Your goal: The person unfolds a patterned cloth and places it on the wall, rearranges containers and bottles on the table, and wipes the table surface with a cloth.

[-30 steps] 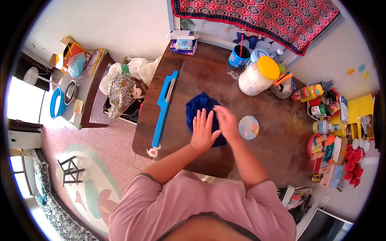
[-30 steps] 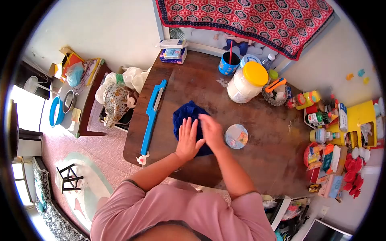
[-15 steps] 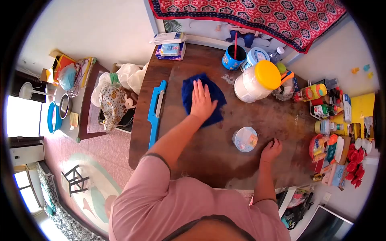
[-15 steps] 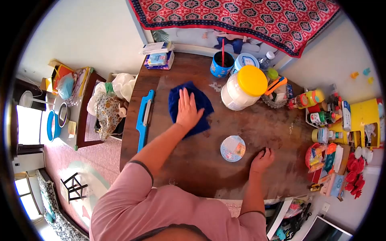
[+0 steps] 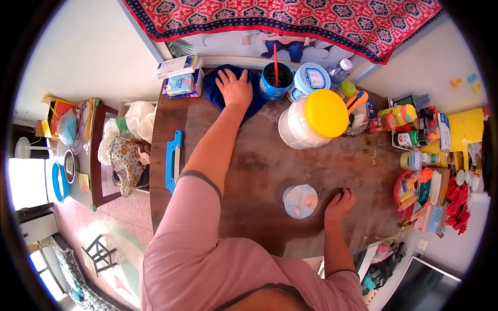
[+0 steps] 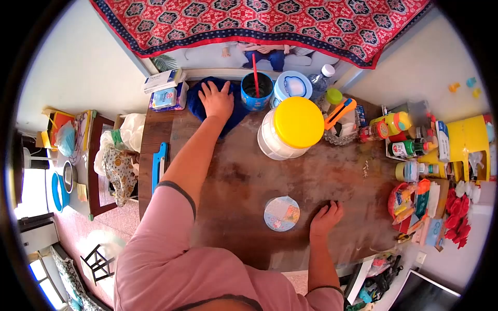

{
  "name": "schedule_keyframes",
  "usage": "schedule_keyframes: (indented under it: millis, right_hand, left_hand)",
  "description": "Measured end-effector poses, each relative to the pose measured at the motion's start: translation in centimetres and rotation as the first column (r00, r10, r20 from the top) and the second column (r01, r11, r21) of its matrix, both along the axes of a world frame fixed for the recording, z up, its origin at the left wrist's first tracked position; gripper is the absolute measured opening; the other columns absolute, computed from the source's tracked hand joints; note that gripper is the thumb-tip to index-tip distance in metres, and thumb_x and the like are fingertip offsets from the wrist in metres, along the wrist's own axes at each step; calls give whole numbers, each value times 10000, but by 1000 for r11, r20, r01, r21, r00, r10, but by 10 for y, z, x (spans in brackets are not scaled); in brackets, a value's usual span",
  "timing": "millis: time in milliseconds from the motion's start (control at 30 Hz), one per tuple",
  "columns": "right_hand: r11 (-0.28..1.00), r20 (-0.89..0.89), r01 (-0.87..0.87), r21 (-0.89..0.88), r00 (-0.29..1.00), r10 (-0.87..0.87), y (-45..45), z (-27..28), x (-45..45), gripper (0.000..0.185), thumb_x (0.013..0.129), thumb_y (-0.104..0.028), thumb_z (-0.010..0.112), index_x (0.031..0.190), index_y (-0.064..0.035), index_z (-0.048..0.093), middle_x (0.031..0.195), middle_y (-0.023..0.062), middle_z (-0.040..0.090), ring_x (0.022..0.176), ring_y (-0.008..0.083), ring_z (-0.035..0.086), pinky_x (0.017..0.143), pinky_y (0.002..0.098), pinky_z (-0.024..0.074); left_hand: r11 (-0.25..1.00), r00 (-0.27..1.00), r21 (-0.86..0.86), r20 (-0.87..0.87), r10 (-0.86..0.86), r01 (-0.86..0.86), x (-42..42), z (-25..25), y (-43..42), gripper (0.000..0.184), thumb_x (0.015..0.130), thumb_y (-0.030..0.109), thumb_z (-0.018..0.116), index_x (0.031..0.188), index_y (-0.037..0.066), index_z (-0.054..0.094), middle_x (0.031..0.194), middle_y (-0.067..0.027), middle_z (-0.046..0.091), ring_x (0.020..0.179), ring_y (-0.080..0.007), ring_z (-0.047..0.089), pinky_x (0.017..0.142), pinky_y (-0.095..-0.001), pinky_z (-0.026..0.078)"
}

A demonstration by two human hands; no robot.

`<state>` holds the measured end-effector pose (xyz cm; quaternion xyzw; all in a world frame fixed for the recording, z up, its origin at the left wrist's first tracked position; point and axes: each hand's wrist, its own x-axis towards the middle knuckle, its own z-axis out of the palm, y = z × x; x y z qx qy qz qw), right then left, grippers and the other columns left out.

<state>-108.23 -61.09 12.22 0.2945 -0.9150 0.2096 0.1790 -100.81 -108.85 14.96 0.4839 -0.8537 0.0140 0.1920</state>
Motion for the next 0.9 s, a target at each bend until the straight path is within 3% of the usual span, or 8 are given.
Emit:
schedule_keyframes:
  millis: [100,200,333,567,900]
  right_hand:
    - [1000,-8,13,13,1000,-12,-1,1,2,249,874,-88,494,1090,32,530,1211,253,464,1100,418,438,948,497,349]
    - [999,-12,29,38,1000,-29,-4,6,5,257,860,-85,498,1090,27,525,1192,241,478,1093,416,447,959,479,348]
    - [1000,-6,-1,24,1000,1,1,2,1,262,864,-96,497,1092,30,522,1202,240,475,1094,416,450,953,479,352]
    - [1000,-31,18,-2,999,-18,-1,5,4,258,846,-82,520,1079,26,546,1178,237,504,1086,408,471,936,478,370]
    - [999,47,27,-29,999,-25,5,-1,0,254,831,-72,566,1076,-2,558,1211,217,488,1119,394,450,949,487,359]
  left_hand:
    - [1000,1000,23,9,-6,6,-4,0,0,462,852,334,573,1304,255,521,1391,-246,373,1326,-431,272,1067,-567,216]
    - [985,983,30,66,-170,168,5,5,3,488,847,313,561,1325,239,497,1406,-151,401,1327,-398,302,1076,-541,231]
    - [959,958,10,9,-285,285,27,3,17,482,827,316,560,1294,204,526,1403,-104,416,1329,-355,312,1060,-564,239]
    - [866,864,64,59,-500,496,83,16,105,481,803,300,576,1265,174,540,1381,-111,424,1305,-353,335,1048,-557,257]
    - [606,619,349,86,-781,715,204,41,278,553,770,315,646,1286,170,511,1390,-126,385,1322,-347,290,1032,-540,269]
